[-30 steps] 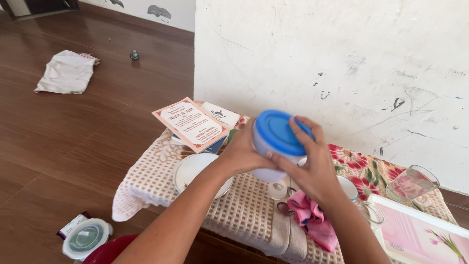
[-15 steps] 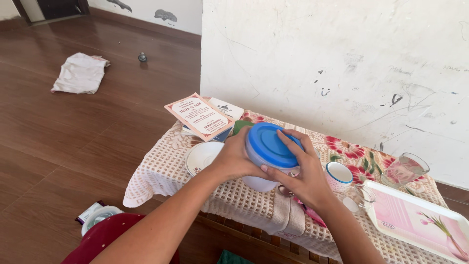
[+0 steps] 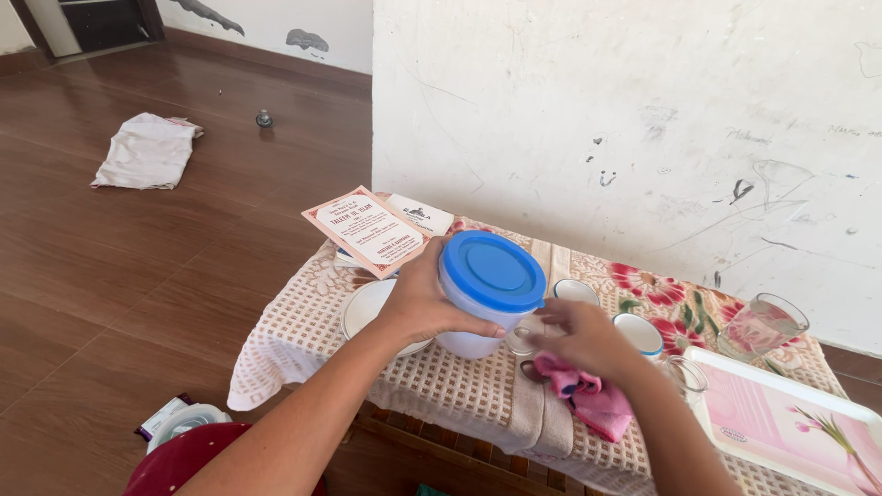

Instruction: The person opens a plastic container with a blue lid and uses a spoon to transfer white powder into a small glass jar. They then place the lid on the jar and close the plastic container.

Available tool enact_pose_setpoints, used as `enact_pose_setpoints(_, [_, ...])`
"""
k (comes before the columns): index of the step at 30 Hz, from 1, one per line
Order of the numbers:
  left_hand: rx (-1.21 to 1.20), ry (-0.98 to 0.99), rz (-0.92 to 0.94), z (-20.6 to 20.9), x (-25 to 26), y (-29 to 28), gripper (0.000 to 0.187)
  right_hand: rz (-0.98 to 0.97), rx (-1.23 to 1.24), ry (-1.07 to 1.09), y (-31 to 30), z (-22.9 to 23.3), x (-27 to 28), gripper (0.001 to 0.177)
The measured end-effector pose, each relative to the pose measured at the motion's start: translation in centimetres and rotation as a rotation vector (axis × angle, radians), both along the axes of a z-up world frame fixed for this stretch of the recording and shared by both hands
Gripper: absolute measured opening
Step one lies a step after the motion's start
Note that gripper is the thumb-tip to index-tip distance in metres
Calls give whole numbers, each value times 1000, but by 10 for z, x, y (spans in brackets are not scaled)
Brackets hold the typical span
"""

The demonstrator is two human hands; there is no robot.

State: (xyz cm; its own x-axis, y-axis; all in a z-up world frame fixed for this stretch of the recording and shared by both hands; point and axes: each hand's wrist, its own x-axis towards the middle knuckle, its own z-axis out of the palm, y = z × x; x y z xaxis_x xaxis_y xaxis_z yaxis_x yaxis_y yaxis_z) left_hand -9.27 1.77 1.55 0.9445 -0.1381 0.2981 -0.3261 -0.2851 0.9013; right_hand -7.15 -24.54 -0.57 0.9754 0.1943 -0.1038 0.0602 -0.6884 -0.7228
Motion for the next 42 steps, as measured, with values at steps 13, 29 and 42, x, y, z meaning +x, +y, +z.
enact_pose_setpoints(13, [-17,-87,39,-2,8,-14,129,-47,-429,-212,29,2,-12,56])
enact_pose_setpoints(29, [9,-88,32,-4,12,-32,116,-141,-246,-104,-63,44,-12,32])
enact_pose_setpoints(42, [-31,26,26,-12,18,-26,133,-452,1217,-613,-167,32,44,22])
